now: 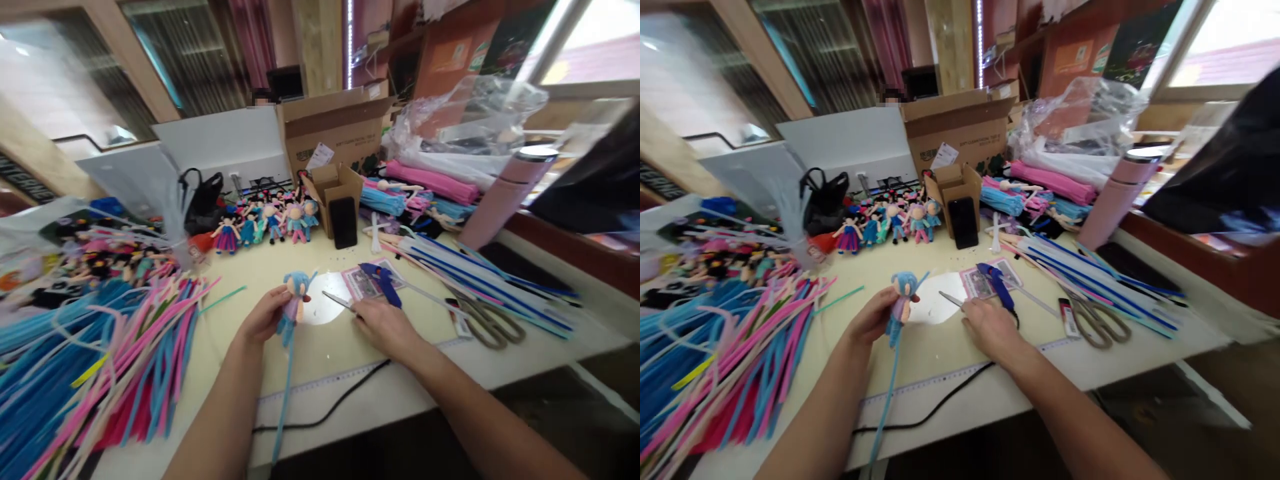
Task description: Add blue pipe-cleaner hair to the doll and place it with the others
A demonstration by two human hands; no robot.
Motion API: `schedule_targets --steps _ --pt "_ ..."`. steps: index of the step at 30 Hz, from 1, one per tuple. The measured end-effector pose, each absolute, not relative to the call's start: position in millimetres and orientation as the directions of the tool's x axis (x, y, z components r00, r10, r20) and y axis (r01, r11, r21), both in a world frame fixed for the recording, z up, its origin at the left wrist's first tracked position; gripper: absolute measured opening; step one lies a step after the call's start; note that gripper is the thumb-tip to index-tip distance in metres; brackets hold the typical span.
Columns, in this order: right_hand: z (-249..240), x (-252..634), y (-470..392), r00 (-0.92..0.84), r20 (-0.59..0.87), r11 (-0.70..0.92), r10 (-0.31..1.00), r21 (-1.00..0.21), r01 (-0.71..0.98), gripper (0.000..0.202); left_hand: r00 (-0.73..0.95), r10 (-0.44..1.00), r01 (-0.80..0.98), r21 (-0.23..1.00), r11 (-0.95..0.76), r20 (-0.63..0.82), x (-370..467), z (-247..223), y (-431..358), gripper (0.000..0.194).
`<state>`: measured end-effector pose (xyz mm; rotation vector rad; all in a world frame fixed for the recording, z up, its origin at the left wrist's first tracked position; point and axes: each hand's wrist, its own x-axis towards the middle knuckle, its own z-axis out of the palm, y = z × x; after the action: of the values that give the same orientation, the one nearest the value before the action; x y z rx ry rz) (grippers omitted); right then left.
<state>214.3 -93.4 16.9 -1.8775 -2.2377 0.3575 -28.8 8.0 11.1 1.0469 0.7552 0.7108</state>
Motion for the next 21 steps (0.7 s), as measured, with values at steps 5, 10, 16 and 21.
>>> schedule_targets --steps 5,10,16,21 --pt "20.1 260.6 -151.0 -0.04 -0.018 0.027 0.999 -0.457 0.889 0.022 0.57 0.781 -0.096 0.923 0.372 -0.256 -21.4 12.4 7.0 0.03" --pt "12.8 343.5 -192.9 0.356 0.149 -0.315 0.923 -0.243 0.918 0.021 0.585 0.77 -0.082 0.926 0.368 -0.254 -17.6 18.5 3.4 0.029" --pt "3.6 385.9 -181.9 0.454 -0.023 -0.455 0.89 -0.032 0.89 0.02 0.565 0.791 -0.117 0.927 0.356 -0.233 -16.8 24.3 -1.3 0.031" --pt "12.3 389.0 -166.9 0.479 -0.152 -0.501 0.865 -0.189 0.845 0.03 0.589 0.784 -0.122 0.937 0.328 -0.198 -19.2 23.4 -2.5 0.031"
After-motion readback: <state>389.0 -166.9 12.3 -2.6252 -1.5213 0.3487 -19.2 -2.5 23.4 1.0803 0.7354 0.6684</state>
